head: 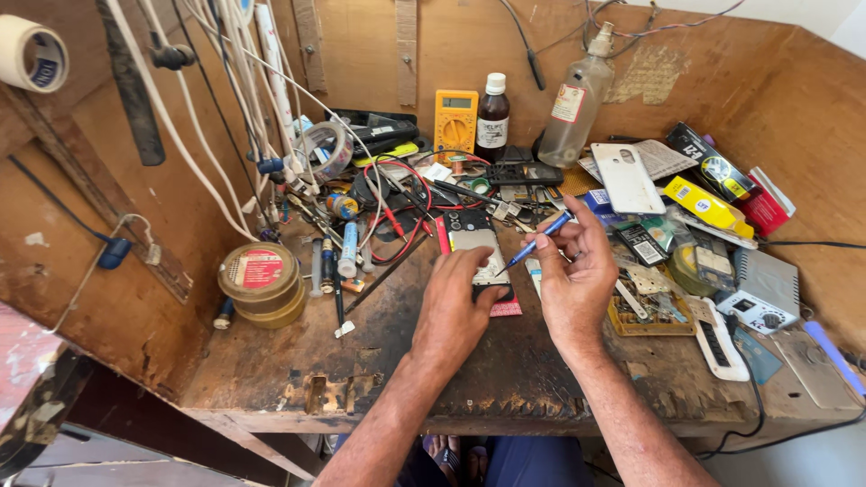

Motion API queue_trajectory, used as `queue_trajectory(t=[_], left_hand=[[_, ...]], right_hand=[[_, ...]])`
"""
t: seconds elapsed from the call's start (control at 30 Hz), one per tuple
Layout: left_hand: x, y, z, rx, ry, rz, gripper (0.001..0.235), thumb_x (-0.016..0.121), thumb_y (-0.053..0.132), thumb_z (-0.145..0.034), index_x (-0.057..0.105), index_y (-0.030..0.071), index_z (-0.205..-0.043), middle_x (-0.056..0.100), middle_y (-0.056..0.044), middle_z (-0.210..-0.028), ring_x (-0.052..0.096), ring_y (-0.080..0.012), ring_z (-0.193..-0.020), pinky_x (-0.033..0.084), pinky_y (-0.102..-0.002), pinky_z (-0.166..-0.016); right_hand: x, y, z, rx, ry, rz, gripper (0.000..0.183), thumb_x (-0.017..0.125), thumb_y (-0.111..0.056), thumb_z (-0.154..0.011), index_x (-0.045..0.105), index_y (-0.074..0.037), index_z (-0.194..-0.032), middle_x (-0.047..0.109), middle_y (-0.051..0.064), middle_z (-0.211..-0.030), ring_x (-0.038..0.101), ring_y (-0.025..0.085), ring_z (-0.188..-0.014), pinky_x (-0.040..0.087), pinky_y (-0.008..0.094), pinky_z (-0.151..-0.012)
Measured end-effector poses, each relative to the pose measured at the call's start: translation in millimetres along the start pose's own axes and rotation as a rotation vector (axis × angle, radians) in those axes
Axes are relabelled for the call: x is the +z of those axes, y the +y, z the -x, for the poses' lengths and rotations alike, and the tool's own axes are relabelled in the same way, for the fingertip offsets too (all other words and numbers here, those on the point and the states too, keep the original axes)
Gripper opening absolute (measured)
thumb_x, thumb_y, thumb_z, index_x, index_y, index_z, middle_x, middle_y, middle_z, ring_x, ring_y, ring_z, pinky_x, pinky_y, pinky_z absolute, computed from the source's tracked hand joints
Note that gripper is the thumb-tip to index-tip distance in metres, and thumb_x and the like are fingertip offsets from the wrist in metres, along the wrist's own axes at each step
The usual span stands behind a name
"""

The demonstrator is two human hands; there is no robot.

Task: The person removes a phone case from a smartphone, sets it aside, and then uses a small screwdriver to work on the back of the phone. The person continues to manipulate the phone and screwdriver throughout the clip.

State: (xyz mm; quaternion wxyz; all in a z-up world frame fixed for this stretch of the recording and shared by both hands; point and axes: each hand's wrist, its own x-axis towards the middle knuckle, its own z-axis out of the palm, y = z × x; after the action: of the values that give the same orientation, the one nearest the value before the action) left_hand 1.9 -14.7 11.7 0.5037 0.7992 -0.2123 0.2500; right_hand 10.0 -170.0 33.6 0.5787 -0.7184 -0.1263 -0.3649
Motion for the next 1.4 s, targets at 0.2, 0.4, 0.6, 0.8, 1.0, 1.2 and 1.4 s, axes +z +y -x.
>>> queue_trajectory(t=[0.2, 0.4, 0.6, 0.8, 1.0, 1.2, 1.4], left_hand=[[24.2, 0.2, -19.5, -0.086, -0.095, 0.015, 0.038, 0.072, 0.001, -0.085, 0.063, 0.005, -0.123, 0.072, -0.015, -0.092, 0.068, -0.0366, -0.094, 0.052, -0.049, -0.082], [38.0, -6.4, -36.0, 0.047, -0.210, -0.151, 0.044, 0.070, -0.004, -0.084, 0.060, 0.004, -0.126, 0.067, -0.023, -0.089, 0.065, -0.0439, -0.091, 0.051, -0.053, -0.080], [46.9, -8.3, -47.7, -0.065, -0.212, -0.012, 0.044, 0.069, -0.001, -0.086, 0.061, 0.007, -0.128, 0.071, -0.022, -0.092, 0.069, -0.0413, -0.092, 0.053, -0.050, -0.080], [21.8, -25.9, -49.9, -0.103, -0.050, 0.084, 0.033, 0.063, -0.006, -0.088, 0.069, 0.004, -0.118, 0.077, -0.015, -0.098, 0.076, -0.0284, -0.092, 0.060, -0.038, -0.079], [-19.8, -38.9, -38.5, -0.354, -0.013, 0.092, 0.023, 0.070, -0.002, -0.085, 0.072, -0.001, -0.108, 0.077, -0.012, -0.088, 0.076, -0.0187, -0.077, 0.059, -0.031, -0.069], [-18.7, -43.3, -16.2, -0.261, -0.051, 0.121, 0.018, 0.069, -0.001, -0.085, 0.076, -0.002, -0.102, 0.074, -0.011, -0.090, 0.073, -0.0169, -0.078, 0.059, -0.030, -0.071], [-11.0, -47.2, -9.0, -0.265, -0.036, 0.073, 0.013, 0.077, 0.008, -0.085, 0.080, 0.003, -0.097, 0.067, -0.009, -0.083, 0.066, -0.0182, -0.071, 0.054, -0.033, -0.065]], right_hand=[[-8.5, 6.1, -2.1, 0.063, 0.053, -0.070, 0.051, 0.062, 0.009, -0.100, 0.046, 0.002, -0.147, 0.069, 0.011, -0.107, 0.072, 0.016, -0.097, 0.063, 0.029, -0.086], [-30.4, 23.4, -4.7, 0.059, 0.231, -0.055, 0.048, 0.062, 0.009, -0.100, 0.048, 0.003, -0.146, 0.070, 0.011, -0.105, 0.072, 0.016, -0.095, 0.062, 0.028, -0.084], [-47.9, 29.9, -6.9, 0.054, 0.269, -0.028, 0.047, 0.063, 0.007, -0.102, 0.046, 0.003, -0.146, 0.070, 0.011, -0.107, 0.071, 0.014, -0.092, 0.059, 0.026, -0.076], [-28.4, 20.0, 6.2, 0.012, 0.146, 0.050, 0.046, 0.061, 0.008, -0.103, 0.048, 0.002, -0.146, 0.068, 0.011, -0.105, 0.070, 0.015, -0.089, 0.062, 0.029, -0.079], [-1.9, 3.3, 13.3, 0.034, 0.057, -0.070, 0.047, 0.058, 0.007, -0.104, 0.045, 0.001, -0.148, 0.066, 0.010, -0.104, 0.071, 0.015, -0.092, 0.064, 0.030, -0.082], [6.7, -1.6, 15.2, -0.069, 0.006, 0.060, 0.046, 0.059, 0.007, -0.105, 0.046, 0.001, -0.149, 0.065, 0.011, -0.106, 0.073, 0.017, -0.097, 0.064, 0.030, -0.085], [9.6, 2.1, 16.7, -0.080, -0.046, 0.171, 0.054, 0.066, 0.008, -0.097, 0.049, -0.001, -0.147, 0.071, 0.011, -0.102, 0.071, 0.015, -0.092, 0.062, 0.028, -0.081]])
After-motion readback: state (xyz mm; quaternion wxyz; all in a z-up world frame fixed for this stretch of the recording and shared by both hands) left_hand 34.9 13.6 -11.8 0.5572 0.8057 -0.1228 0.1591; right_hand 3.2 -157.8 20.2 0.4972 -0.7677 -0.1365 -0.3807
